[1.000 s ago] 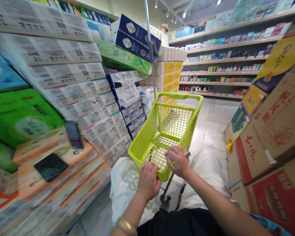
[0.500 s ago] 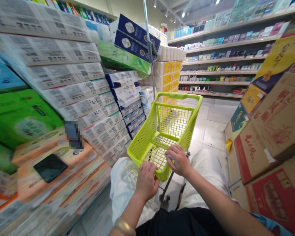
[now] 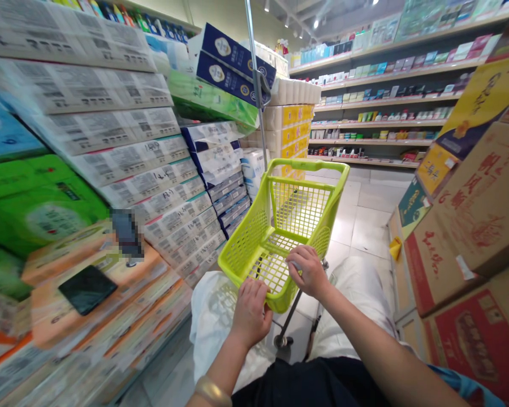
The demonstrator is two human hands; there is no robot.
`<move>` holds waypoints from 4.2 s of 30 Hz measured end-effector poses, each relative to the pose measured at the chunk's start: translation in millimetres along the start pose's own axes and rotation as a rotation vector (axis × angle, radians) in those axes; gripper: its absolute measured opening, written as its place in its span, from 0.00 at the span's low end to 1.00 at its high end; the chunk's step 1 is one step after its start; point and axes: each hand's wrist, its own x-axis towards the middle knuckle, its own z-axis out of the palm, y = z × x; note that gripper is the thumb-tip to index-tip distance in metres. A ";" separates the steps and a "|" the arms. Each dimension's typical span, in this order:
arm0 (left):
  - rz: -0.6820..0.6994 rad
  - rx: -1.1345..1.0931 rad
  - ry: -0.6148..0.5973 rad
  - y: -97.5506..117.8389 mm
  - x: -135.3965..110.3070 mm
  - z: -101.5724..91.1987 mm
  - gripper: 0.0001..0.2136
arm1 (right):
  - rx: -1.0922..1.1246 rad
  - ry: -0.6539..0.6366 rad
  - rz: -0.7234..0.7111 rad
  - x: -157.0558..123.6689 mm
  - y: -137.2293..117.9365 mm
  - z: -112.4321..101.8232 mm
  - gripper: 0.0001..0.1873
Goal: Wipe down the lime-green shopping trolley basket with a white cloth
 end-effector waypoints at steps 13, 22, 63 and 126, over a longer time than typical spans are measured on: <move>0.016 0.006 0.007 -4.8 -2.7 -5.3 0.14 | -0.002 -0.123 -0.168 -5.1 -9.2 2.6 0.06; 0.016 0.008 0.044 -4.4 -3.6 0.8 0.14 | 0.035 -0.030 -0.042 -18.4 -38.9 17.5 0.06; 0.042 0.046 0.115 -10.2 -11.0 0.6 0.12 | -0.017 -0.142 -0.269 -15.1 -21.7 14.2 0.05; 0.060 0.059 0.069 -18.8 -2.3 7.4 0.14 | 0.012 -0.137 -0.119 -9.2 -35.9 24.0 0.05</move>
